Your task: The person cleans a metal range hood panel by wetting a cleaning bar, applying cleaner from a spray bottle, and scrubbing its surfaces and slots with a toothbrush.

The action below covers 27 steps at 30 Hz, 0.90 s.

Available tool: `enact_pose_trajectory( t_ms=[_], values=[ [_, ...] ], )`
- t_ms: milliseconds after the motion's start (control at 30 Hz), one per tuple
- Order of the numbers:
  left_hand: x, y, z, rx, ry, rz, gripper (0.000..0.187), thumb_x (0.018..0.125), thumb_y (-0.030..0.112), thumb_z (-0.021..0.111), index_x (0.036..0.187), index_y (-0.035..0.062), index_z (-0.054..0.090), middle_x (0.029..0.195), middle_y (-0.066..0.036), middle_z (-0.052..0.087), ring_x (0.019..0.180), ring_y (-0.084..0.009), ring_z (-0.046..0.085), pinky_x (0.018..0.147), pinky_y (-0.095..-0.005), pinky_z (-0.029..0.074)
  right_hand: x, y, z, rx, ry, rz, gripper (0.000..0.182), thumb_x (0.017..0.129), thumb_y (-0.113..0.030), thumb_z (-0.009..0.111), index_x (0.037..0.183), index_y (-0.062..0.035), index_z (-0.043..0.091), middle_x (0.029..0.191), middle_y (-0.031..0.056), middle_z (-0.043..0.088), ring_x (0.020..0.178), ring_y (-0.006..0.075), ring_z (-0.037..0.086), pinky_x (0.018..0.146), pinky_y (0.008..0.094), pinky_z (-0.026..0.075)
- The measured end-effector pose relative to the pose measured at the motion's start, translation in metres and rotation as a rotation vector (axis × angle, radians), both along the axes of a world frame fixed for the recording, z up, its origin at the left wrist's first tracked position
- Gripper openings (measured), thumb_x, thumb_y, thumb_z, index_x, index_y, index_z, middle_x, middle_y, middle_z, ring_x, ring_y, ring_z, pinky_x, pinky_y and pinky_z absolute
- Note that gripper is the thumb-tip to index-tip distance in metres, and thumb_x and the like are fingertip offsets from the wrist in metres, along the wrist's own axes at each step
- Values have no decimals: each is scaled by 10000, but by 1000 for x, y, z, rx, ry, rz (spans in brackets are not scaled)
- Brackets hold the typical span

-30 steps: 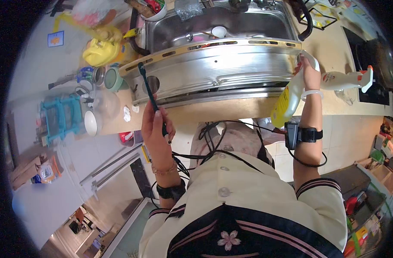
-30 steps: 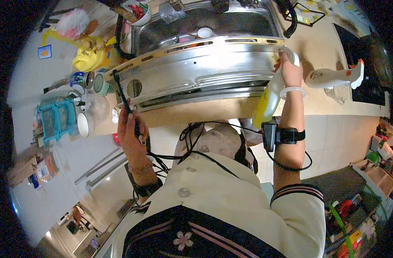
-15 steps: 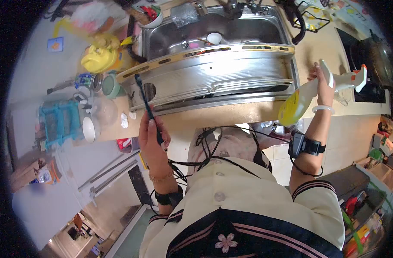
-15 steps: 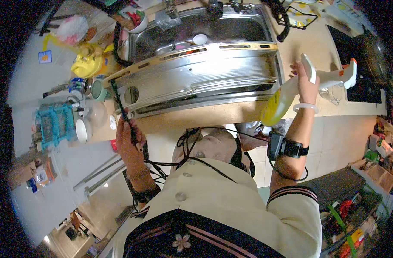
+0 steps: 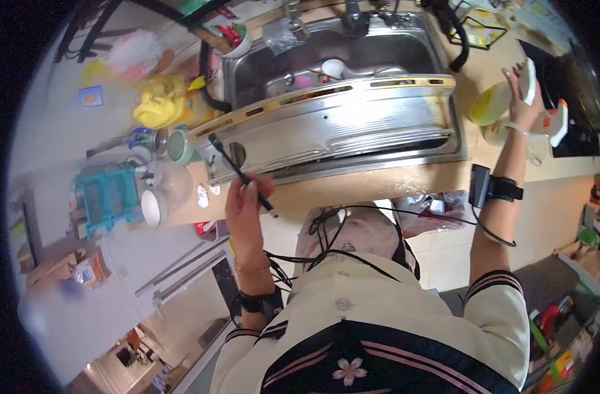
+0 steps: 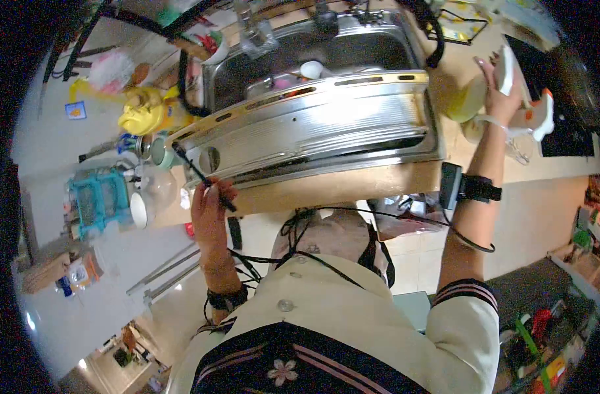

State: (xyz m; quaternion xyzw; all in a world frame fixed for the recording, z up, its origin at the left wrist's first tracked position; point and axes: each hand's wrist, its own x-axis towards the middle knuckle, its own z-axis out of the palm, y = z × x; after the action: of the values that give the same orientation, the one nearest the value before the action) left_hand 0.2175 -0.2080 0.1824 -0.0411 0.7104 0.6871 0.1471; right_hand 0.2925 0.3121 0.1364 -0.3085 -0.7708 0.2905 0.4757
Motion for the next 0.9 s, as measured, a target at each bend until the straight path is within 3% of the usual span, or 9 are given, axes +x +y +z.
enact_pose_trajectory(
  t_ms=[133, 267, 400, 500, 567, 633, 667, 767, 900],
  values=[
    [-1, 3, -7, 75, 59, -67, 139, 894, 45, 465, 1000, -4, 539, 940, -91, 609, 824, -149, 589, 785, -281, 480, -7, 6, -5, -100, 214, 122, 405, 717, -110, 739, 1054, 48, 576, 975, 119, 633, 903, 171, 598, 849, 288, 452],
    [-1, 6, -9, -1, 14, -29, 130, 871, 21, 493, 987, 6, 552, 931, -65, 609, 843, -136, 581, 793, -271, 466, 0, -19, -9, 2, -15, -253, 447, 678, -120, 769, 1031, 61, 564, 965, 117, 620, 864, 184, 589, 824, 308, 450],
    [-6, 13, -13, -58, 85, -158, 142, 847, 12, 522, 979, 16, 574, 907, -41, 608, 837, -116, 562, 770, -240, 440, 10, -117, -12, 132, 322, -327, 334, 781, -96, 662, 1045, 39, 510, 969, 110, 574, 894, 181, 549, 819, 308, 429],
    [-10, 27, -11, -67, 72, -251, 134, 817, 18, 561, 945, 28, 601, 902, -32, 610, 820, -110, 554, 749, -235, 436, 14, -213, -4, -405, -13, 224, 185, 883, -138, 503, 1018, -23, 557, 978, 81, 569, 891, 154, 532, 810, 268, 422],
    [-14, 37, -15, -24, 52, -330, 128, 794, 28, 588, 919, 33, 616, 899, -31, 610, 804, -111, 550, 736, -236, 433, 2, -258, -17, -595, -297, 765, 211, 859, -120, 499, 1039, -26, 556, 997, 76, 575, 904, 172, 539, 810, 287, 424],
    [-15, 43, -7, -25, 138, -402, 132, 782, 40, 600, 912, 31, 623, 894, -35, 605, 782, -117, 547, 724, -241, 434, -11, -300, -2, -679, -272, 1149, 266, 869, -108, 489, 1118, -23, 527, 1054, 87, 573, 946, 194, 549, 842, 294, 424],
    [-17, 44, -2, -21, 182, -436, 135, 776, 46, 606, 909, 30, 626, 892, -37, 602, 771, -120, 545, 717, -243, 434, -17, -310, 1, -699, -281, 1241, 268, 893, -131, 482, 1136, -24, 520, 944, 70, 586, 882, 159, 555, 806, 275, 437],
    [-29, 33, 0, -65, 93, -547, 178, 805, 86, 599, 972, 26, 607, 904, -57, 620, 839, -129, 561, 767, -247, 439, -25, -328, 14, -1313, -382, 1320, 221, 922, -180, 461, 1045, -19, 548, 739, 20, 539, 726, 99, 512, 689, 233, 420],
    [-58, 8, -14, -103, 187, -685, 253, 823, 123, 583, 1060, 36, 577, 997, -80, 620, 911, -153, 567, 807, -271, 441, -36, -344, -3, -1171, -350, 1065, 212, 932, -206, 448, 951, -29, 565, 661, -5, 496, 614, 67, 442, 584, 204, 375]
  ],
)
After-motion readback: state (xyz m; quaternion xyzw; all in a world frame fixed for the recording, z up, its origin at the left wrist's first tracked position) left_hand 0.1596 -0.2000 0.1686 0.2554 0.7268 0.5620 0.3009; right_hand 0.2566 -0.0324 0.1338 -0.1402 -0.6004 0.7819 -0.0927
